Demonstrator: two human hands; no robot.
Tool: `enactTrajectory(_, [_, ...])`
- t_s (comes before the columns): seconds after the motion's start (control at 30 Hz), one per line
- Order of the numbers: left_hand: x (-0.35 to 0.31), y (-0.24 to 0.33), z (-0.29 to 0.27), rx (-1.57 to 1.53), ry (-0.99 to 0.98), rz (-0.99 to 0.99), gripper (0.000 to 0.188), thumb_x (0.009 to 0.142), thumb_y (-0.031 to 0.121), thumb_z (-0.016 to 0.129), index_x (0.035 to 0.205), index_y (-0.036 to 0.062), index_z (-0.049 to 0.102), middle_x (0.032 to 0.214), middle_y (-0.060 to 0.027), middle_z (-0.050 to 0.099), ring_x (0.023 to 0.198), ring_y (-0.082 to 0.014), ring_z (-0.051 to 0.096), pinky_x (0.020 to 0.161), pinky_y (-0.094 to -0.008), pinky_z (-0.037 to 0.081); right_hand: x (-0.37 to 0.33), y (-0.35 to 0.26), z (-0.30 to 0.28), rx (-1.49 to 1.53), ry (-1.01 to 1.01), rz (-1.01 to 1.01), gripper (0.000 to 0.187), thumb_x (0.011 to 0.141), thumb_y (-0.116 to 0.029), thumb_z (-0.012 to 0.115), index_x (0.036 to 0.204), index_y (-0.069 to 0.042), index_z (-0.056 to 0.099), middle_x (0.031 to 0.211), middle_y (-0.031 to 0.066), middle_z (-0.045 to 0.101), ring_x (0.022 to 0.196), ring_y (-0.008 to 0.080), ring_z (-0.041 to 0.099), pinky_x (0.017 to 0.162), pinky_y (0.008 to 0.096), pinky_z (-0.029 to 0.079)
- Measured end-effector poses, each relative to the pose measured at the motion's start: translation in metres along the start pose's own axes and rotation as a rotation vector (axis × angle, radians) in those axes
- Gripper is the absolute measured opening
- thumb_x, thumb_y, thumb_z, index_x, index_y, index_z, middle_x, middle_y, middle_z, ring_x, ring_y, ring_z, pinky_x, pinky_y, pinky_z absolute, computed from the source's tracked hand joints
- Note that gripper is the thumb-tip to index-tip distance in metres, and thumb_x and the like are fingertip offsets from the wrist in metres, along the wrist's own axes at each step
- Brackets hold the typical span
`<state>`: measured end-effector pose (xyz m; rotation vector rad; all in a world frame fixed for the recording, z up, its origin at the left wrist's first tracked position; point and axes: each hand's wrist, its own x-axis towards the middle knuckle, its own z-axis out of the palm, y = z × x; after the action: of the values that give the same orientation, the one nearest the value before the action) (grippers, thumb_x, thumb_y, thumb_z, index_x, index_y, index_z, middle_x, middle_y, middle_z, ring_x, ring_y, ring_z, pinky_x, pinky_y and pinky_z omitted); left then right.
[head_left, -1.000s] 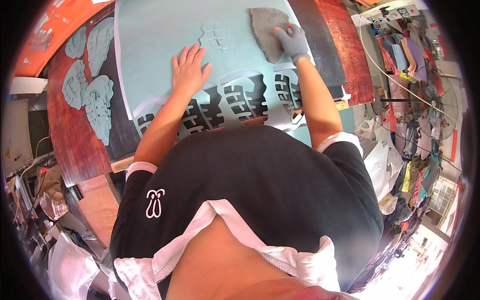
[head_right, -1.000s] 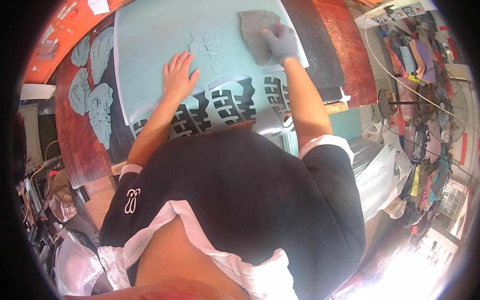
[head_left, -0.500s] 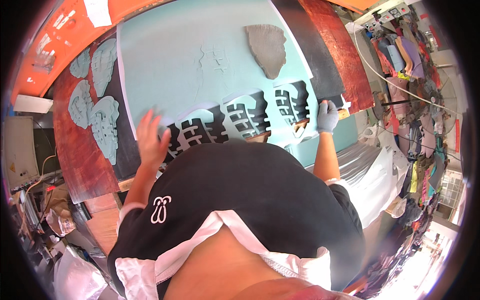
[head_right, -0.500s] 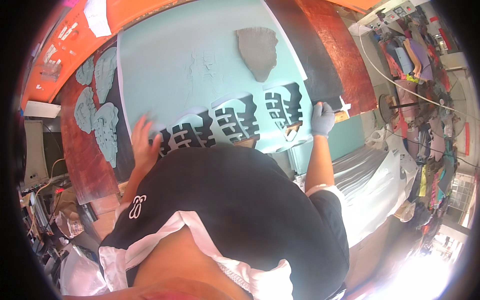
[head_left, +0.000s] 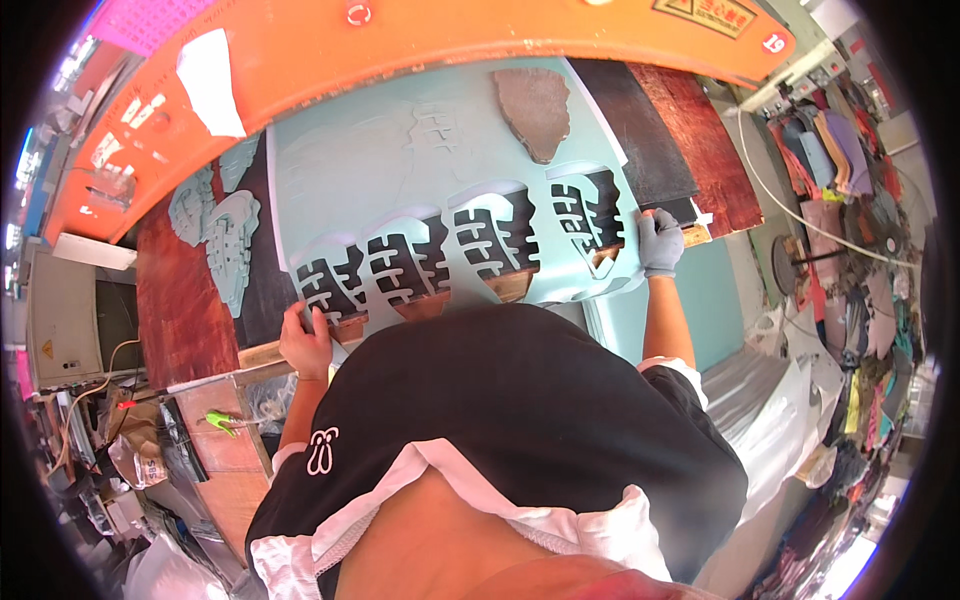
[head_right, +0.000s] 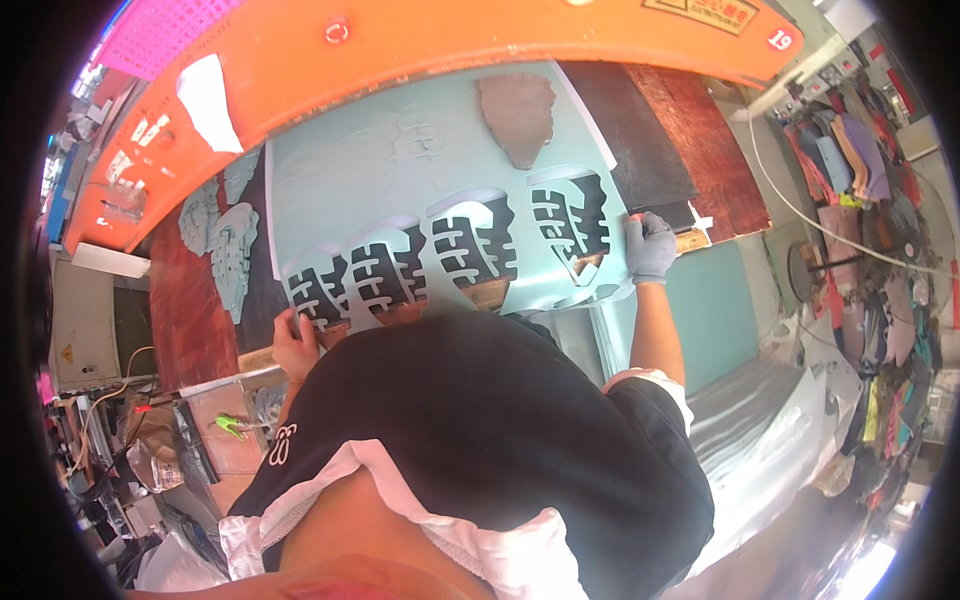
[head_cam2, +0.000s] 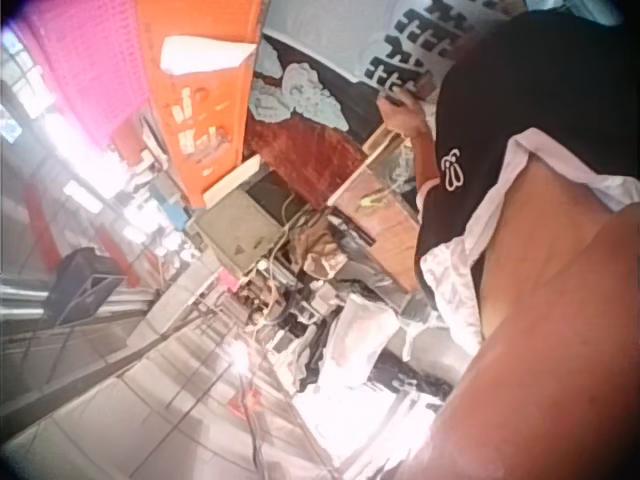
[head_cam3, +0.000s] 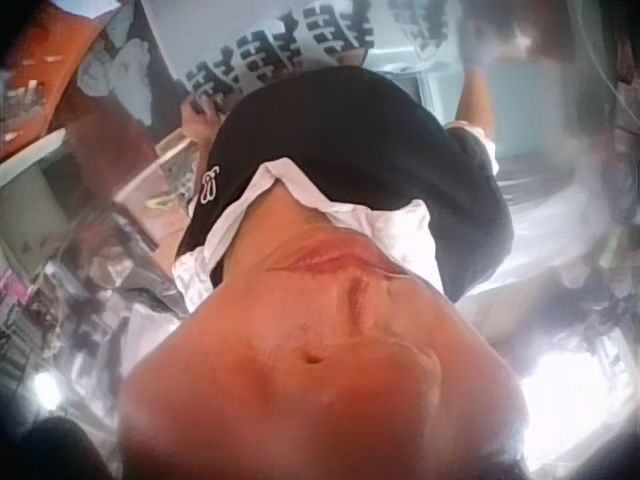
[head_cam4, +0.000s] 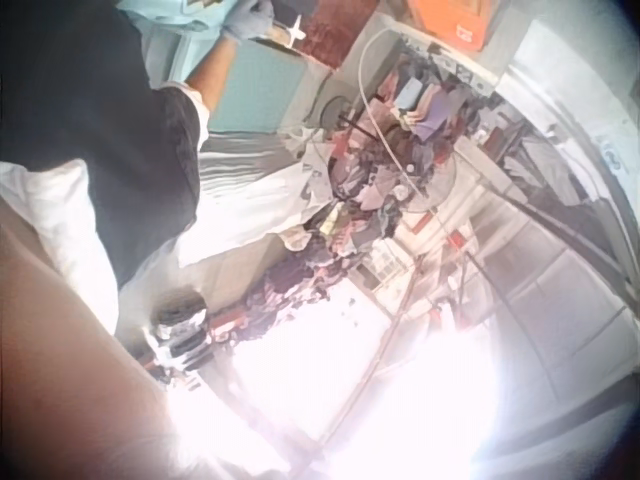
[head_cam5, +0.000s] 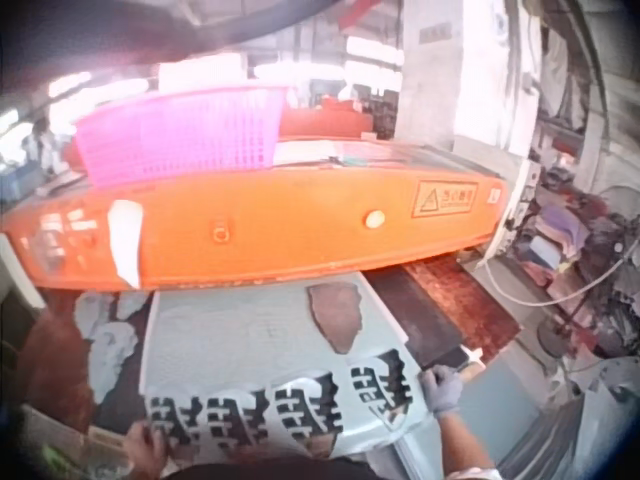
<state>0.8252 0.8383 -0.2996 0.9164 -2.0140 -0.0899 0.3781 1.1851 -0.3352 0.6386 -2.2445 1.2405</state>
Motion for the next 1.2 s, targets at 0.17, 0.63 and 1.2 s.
enactTrajectory(0.17, [-0.006,-0.015,0.004,-0.021,-0.061,-0.118,0.023,0.084,0.027,0.060,0.095,0.0070,0.055,0.067,-0.0101,0.053,0.059,-0.0273,0.052,0.055,-0.0397,0.042,0.015,-0.009,0.006,0.003,-0.038,-0.092,0.022,0.083,-0.024,0.058,0.081,-0.003,0.062,0.072,0.0131,0.060,0.069,0.0262,0.059,0.064,0.0358,0.046])
enactTrajectory(0.63, [-0.019,-0.023,0.006,0.175,0.021,0.047,0.014,0.085,0.018,0.050,0.095,0.0091,0.053,0.082,-0.0151,0.058,0.078,-0.0378,0.057,0.064,-0.0466,0.046,0.033,-0.031,-0.032,0.155,-0.215,-0.197,0.025,0.091,-0.027,0.048,0.086,-0.005,0.060,0.077,0.0173,0.058,0.074,0.0335,0.057,0.067,0.0403,0.045])
enactTrajectory(1.2, [0.001,-0.015,0.005,0.162,-0.029,0.106,0.013,0.082,0.014,0.050,0.092,0.0051,0.052,0.085,-0.0168,0.058,0.085,-0.0373,0.054,0.074,-0.0468,0.043,0.031,0.007,0.013,-0.301,-0.214,-0.303,0.042,0.085,-0.040,0.046,0.065,-0.007,0.063,0.073,0.0165,0.061,0.071,0.0355,0.059,0.066,0.0485,0.044])
